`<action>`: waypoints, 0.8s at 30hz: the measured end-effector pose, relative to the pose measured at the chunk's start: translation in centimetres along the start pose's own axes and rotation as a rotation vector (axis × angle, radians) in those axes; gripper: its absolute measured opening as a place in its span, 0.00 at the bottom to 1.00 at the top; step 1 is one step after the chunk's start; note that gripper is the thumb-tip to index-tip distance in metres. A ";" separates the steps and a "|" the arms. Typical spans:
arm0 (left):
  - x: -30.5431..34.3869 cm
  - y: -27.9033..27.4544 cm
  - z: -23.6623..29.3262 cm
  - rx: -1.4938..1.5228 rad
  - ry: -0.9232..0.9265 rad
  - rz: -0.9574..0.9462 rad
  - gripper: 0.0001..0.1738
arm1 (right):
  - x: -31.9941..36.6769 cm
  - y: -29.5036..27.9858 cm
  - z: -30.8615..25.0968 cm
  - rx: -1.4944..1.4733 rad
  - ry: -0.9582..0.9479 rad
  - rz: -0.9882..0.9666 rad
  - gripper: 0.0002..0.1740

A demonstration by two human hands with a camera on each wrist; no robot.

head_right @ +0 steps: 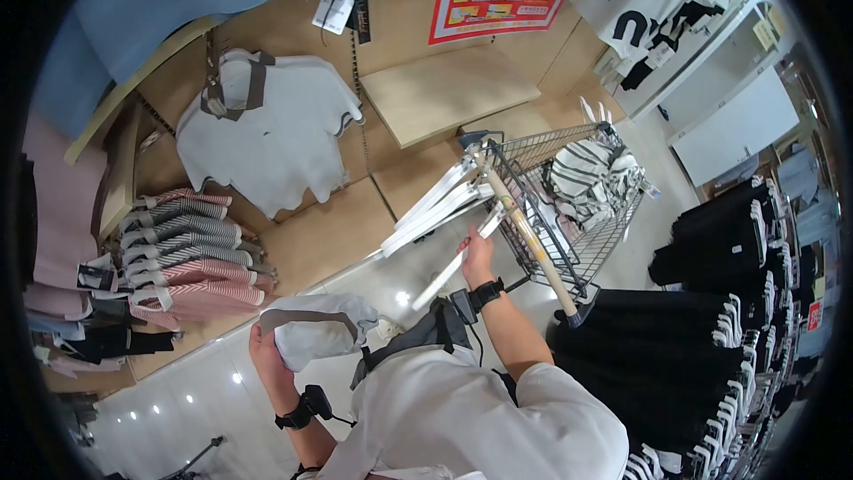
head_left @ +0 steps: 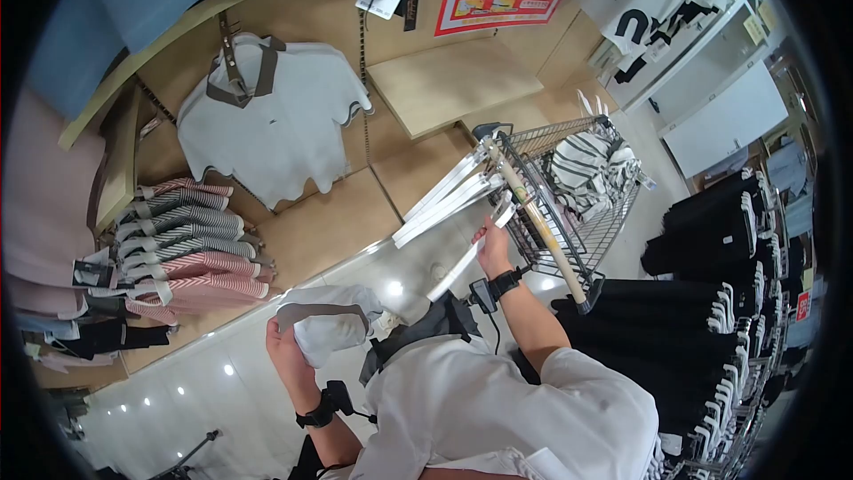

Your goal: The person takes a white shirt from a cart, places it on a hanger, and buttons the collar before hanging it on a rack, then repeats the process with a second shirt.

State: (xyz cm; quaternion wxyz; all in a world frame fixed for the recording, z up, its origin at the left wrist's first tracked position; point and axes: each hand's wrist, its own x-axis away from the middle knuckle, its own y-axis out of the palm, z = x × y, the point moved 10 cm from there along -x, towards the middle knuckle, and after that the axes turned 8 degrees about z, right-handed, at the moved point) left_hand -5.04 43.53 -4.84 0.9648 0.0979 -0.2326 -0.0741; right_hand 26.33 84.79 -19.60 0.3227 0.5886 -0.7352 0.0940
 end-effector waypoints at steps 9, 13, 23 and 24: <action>0.3 1.1 -0.3 -0.072 0.020 -0.018 0.10 | 2.0 -10.4 -3.4 0.522 -0.127 0.110 0.22; 2.3 1.6 -0.4 0.018 -0.022 0.009 0.13 | 3.0 -13.2 -3.4 1.268 -0.458 -0.048 0.32; 8.7 1.5 3.3 -0.081 0.159 0.038 0.12 | 15.0 -10.2 -5.1 1.331 -0.574 -0.764 0.27; 9.5 1.6 4.5 -0.166 0.254 0.065 0.12 | 16.1 -9.4 -5.9 1.304 -0.551 -0.818 0.25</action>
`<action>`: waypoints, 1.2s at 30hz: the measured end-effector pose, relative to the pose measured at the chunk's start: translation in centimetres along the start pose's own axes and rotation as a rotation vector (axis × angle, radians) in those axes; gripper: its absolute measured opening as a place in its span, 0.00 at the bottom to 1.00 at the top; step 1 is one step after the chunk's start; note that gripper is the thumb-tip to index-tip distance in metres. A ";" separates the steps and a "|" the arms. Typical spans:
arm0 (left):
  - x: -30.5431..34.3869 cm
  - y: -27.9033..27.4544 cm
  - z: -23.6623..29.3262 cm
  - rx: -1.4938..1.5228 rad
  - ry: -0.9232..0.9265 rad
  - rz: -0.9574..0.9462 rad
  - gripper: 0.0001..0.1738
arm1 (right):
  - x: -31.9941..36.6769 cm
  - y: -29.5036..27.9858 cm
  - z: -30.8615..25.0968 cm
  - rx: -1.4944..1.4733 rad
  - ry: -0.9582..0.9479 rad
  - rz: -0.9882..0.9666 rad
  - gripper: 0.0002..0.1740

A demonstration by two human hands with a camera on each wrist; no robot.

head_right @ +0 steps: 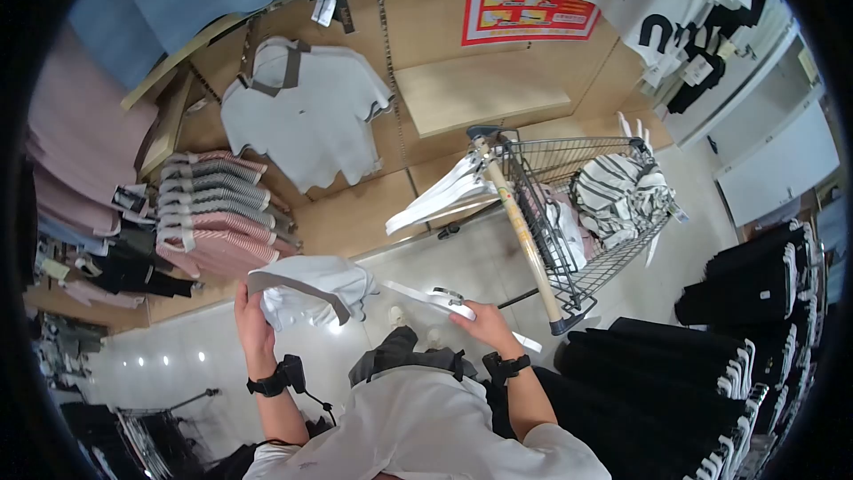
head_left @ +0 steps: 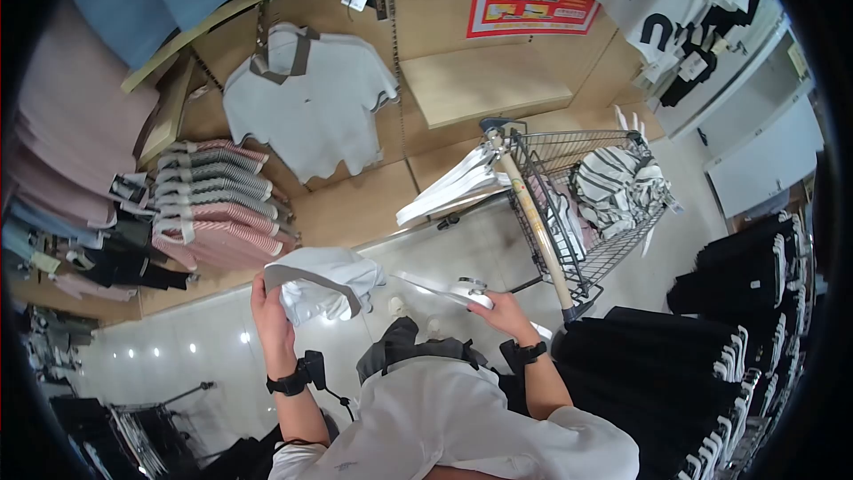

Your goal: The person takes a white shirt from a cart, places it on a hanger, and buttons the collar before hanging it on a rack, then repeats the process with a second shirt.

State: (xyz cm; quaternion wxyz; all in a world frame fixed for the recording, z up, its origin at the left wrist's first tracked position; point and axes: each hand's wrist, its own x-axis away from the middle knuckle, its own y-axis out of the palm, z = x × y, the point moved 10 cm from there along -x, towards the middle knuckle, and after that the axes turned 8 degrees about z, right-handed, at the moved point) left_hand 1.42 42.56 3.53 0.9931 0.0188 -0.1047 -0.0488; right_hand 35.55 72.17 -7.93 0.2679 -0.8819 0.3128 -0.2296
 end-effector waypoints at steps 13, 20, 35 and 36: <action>4.5 1.5 8.2 -0.801 0.665 0.180 0.18 | 4.1 -4.4 -12.5 -0.468 -0.261 -0.084 0.15; 8.0 5.3 8.5 -0.803 0.793 -0.104 0.27 | 1.7 3.1 -18.0 -0.422 -0.220 -0.076 0.16; 14.4 3.5 15.9 -0.771 1.133 -0.235 0.36 | 1.2 7.7 -24.3 -0.803 -0.404 -0.030 0.05; 14.7 3.2 17.0 -0.764 1.247 -0.197 0.35 | 1.0 7.6 -24.6 -0.743 -0.511 -0.070 0.06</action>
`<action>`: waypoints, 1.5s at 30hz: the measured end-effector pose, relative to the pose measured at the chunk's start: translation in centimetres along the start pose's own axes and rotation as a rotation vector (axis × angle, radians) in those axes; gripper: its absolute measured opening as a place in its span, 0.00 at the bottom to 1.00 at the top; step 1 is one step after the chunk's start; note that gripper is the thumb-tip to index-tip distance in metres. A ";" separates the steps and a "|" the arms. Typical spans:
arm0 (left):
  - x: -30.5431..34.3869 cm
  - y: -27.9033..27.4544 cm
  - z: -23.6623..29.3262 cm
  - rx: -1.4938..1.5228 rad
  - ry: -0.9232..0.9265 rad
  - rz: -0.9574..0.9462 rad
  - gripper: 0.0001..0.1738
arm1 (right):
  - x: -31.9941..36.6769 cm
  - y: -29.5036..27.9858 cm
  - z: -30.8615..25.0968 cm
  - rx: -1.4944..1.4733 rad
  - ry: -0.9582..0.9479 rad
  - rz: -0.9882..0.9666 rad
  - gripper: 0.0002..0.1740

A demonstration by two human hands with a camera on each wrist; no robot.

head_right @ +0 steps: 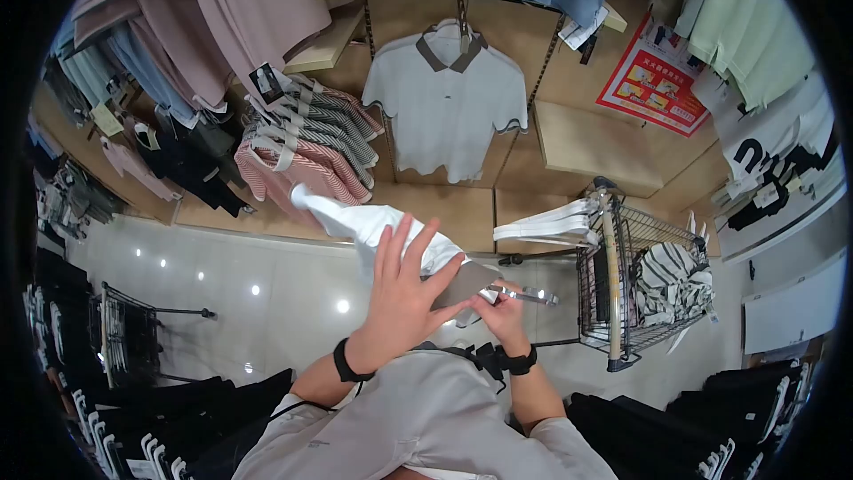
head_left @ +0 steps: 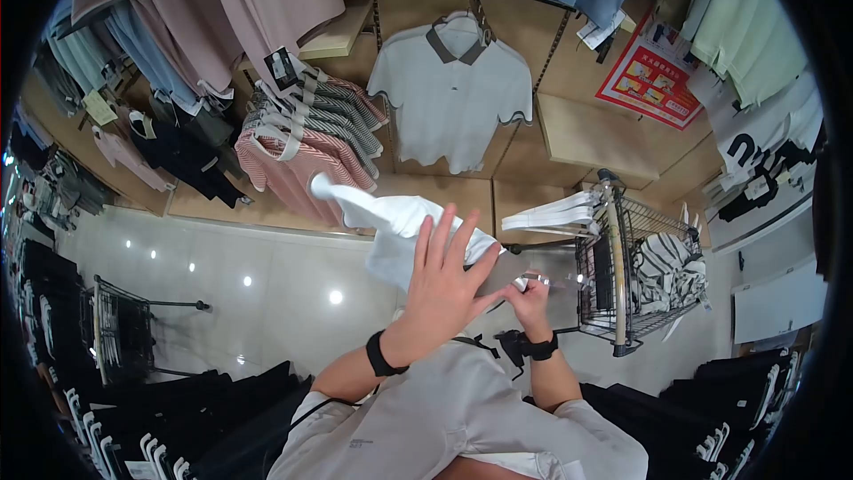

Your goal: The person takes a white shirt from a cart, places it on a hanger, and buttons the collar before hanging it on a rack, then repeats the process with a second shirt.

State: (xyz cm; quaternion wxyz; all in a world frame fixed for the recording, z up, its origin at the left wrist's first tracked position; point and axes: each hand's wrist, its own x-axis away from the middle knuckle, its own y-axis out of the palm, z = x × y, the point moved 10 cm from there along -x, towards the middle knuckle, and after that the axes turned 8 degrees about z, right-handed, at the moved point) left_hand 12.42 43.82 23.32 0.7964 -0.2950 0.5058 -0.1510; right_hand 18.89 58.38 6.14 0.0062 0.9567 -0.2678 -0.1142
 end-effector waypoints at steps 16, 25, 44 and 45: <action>-2.3 -4.4 -11.8 0.098 -0.527 0.076 0.24 | 0.1 -4.2 -6.8 0.290 -0.463 0.697 0.06; -3.2 -6.6 -8.5 0.229 -0.547 0.092 0.20 | -5.5 5.9 5.0 0.335 -0.131 0.181 0.23; 1.6 -8.7 -13.8 0.091 -0.624 0.236 0.28 | -8.5 -6.5 -4.0 0.121 0.325 0.427 0.15; 1.3 -8.7 -13.7 0.016 -0.608 0.235 0.27 | -8.1 -6.0 -4.5 0.123 0.323 0.423 0.15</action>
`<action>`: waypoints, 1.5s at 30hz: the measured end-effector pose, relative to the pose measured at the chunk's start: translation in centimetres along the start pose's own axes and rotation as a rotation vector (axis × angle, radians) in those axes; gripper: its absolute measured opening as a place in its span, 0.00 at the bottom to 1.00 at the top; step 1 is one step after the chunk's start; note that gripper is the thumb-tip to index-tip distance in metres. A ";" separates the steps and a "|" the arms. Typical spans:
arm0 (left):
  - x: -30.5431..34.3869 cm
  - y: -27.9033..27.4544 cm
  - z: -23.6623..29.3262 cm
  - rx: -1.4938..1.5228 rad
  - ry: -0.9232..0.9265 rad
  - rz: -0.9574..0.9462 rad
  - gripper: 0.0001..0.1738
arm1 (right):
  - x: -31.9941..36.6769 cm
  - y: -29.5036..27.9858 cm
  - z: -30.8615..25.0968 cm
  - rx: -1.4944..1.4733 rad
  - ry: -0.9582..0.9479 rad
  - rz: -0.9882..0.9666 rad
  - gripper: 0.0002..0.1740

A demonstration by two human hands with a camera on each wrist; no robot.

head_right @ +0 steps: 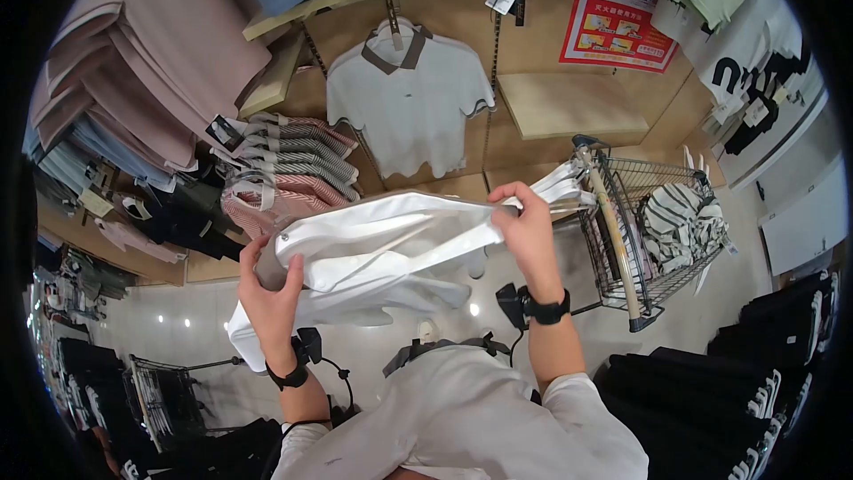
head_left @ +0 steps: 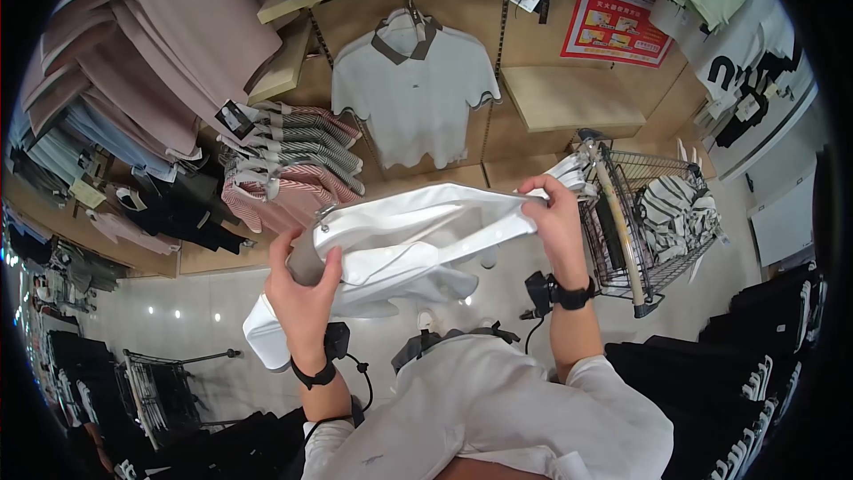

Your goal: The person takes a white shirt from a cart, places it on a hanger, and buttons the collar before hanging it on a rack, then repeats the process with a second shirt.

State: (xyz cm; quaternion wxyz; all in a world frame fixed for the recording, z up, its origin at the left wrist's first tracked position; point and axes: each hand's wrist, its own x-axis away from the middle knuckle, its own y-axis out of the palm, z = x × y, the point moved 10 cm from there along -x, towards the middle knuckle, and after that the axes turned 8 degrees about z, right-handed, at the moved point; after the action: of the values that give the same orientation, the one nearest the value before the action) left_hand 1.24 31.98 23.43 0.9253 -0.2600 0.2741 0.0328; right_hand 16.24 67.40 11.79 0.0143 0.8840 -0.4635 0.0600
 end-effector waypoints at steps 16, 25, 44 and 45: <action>-0.2 1.1 -2.2 0.346 -0.102 -0.145 0.26 | 7.7 4.1 -10.4 0.499 -0.947 -0.230 0.21; -1.9 3.3 -0.8 0.393 0.121 -0.249 0.29 | 11.2 14.4 -8.9 0.579 -1.072 -0.497 0.20; -9.8 10.4 -5.4 -0.065 0.479 0.030 0.16 | -5.0 14.5 -4.9 0.316 -0.639 -0.213 0.18; -10.3 11.7 -6.4 -0.046 0.350 0.026 0.16 | -6.1 14.5 -4.8 0.312 -0.646 -0.206 0.18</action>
State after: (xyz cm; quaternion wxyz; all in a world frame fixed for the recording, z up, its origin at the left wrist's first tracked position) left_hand -13.03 39.66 18.83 0.8568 -0.2793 0.4333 0.0052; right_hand 0.44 64.50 15.36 -0.2614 0.8909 -0.3381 -0.1540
